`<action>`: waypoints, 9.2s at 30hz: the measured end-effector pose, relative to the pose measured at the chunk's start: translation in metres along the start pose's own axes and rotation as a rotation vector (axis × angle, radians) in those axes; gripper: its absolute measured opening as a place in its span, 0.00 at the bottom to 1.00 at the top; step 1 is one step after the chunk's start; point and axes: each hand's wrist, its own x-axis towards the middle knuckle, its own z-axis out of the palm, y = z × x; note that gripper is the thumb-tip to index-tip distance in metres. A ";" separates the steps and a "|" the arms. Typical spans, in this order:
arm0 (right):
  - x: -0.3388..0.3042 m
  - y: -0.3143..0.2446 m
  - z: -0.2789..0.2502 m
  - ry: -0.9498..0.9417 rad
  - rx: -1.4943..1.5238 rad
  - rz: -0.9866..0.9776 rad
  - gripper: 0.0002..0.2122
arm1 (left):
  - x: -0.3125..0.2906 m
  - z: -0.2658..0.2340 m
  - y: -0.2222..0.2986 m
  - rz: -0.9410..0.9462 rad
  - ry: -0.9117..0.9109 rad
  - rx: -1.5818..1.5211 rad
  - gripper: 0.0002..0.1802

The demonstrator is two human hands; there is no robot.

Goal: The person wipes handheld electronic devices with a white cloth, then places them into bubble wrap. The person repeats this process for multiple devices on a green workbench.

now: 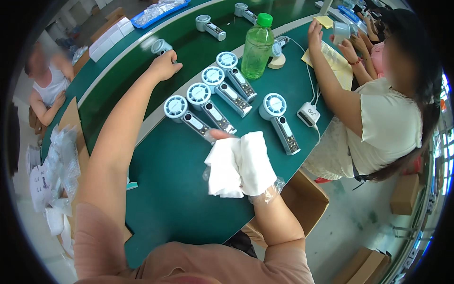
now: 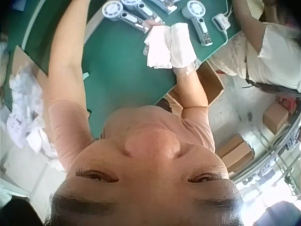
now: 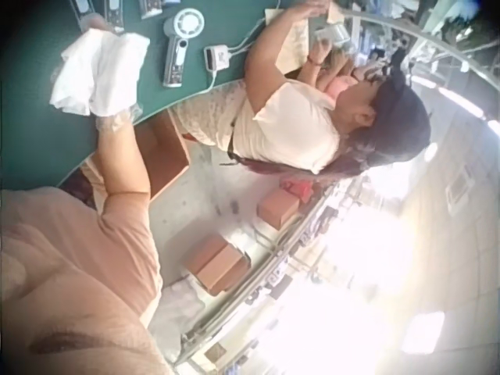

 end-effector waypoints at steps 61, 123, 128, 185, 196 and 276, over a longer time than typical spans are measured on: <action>-0.106 0.229 0.088 -0.103 -0.464 0.052 0.22 | -0.584 -0.073 -0.031 -0.150 -0.409 -1.379 0.10; -0.116 0.199 0.114 -0.357 -0.837 0.320 0.24 | -0.551 -0.043 -0.115 -0.305 0.176 -0.256 0.07; -0.110 0.218 0.144 -0.433 -0.927 0.391 0.21 | -0.552 -0.068 -0.132 -0.575 -0.058 -1.066 0.03; -0.157 0.137 0.213 -1.085 -1.578 -0.736 0.06 | -0.590 -0.180 -0.015 -0.203 0.203 -0.449 0.10; -0.110 0.148 0.163 -0.448 -0.902 -0.350 0.15 | -0.543 -0.188 -0.132 -0.016 0.618 -0.185 0.06; -0.065 0.132 0.072 -0.356 0.362 0.072 0.20 | -0.489 -0.037 0.049 -0.479 -0.745 -1.843 0.26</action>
